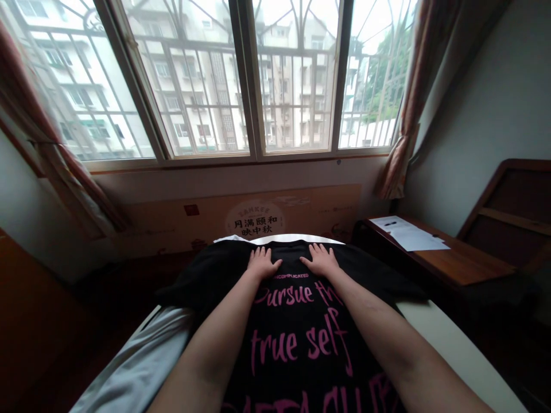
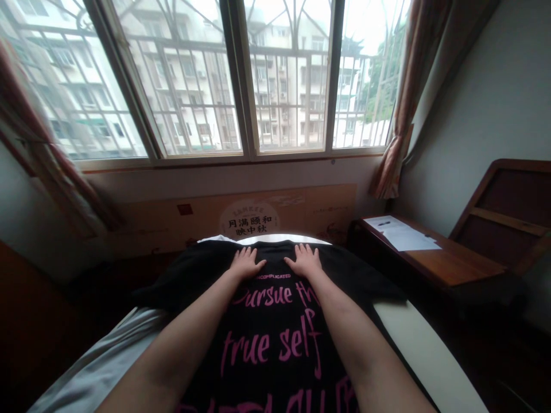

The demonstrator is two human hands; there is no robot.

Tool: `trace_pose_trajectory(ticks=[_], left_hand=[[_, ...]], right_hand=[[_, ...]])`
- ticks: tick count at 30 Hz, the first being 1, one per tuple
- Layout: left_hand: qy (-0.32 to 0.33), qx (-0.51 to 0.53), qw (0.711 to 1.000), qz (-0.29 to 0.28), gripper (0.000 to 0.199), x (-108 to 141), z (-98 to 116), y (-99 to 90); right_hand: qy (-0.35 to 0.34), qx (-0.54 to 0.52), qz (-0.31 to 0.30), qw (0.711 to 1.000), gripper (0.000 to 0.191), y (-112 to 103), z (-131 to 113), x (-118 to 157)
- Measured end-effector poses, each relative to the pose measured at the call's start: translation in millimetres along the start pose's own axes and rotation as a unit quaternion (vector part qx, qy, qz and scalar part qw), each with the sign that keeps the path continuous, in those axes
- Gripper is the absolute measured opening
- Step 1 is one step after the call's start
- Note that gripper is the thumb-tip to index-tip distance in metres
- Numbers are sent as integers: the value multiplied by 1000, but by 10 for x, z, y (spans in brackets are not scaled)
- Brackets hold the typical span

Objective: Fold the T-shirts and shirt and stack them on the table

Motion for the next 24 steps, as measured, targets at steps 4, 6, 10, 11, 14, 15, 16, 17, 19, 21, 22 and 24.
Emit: trace_pose_trajectory(ticks=[4, 6, 10, 11, 14, 15, 16, 17, 19, 21, 22, 24], left_hand=[[-20, -6, 1000, 20, 87, 86, 114, -92], [-40, -6, 998, 56, 82, 176, 268, -118], [-53, 41, 995, 75, 80, 427, 684, -30], [-48, 52, 996, 60, 82, 492, 773, 13], [-30, 61, 997, 32, 88, 648, 931, 110], [-27, 60, 997, 34, 89, 681, 948, 120], [-26, 60, 997, 38, 90, 705, 955, 119], [-25, 60, 997, 41, 91, 722, 953, 111], [-22, 61, 997, 46, 91, 740, 944, 82], [-20, 62, 997, 44, 91, 750, 939, 54], [-20, 63, 997, 42, 90, 754, 940, 44], [-19, 63, 997, 39, 90, 762, 947, 31]], right_hand=[[2, 1, 0, 1000, 95, -37, -13, 18], [0, -2, 3, 1000, 94, -53, -18, 24], [-5, -30, 19, 999, 89, -55, -33, 61], [-9, -46, 38, 998, 87, -54, -35, 80], [-42, -90, 127, 987, 77, -89, 2, 156], [-61, -93, 153, 982, 74, -121, 41, 186], [-80, -90, 173, 978, 71, -167, 99, 217], [-94, -81, 185, 975, 69, -225, 180, 249], [-93, -57, 201, 973, 67, -364, 416, 323], [-48, -29, 206, 977, 67, -498, 745, 424], [-19, -13, 200, 980, 67, -550, 935, 491], [26, 14, 170, 985, 71, -615, 1341, 658]])
Point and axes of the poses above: each hand's wrist, its own x-axis away from the middle knuckle, its own y-axis out of the palm, z = x × y, the point moved 1 cm from there along -x, towards the middle knuckle, and after that the axes turned 2 degrees about z, right-handed, at the moved point
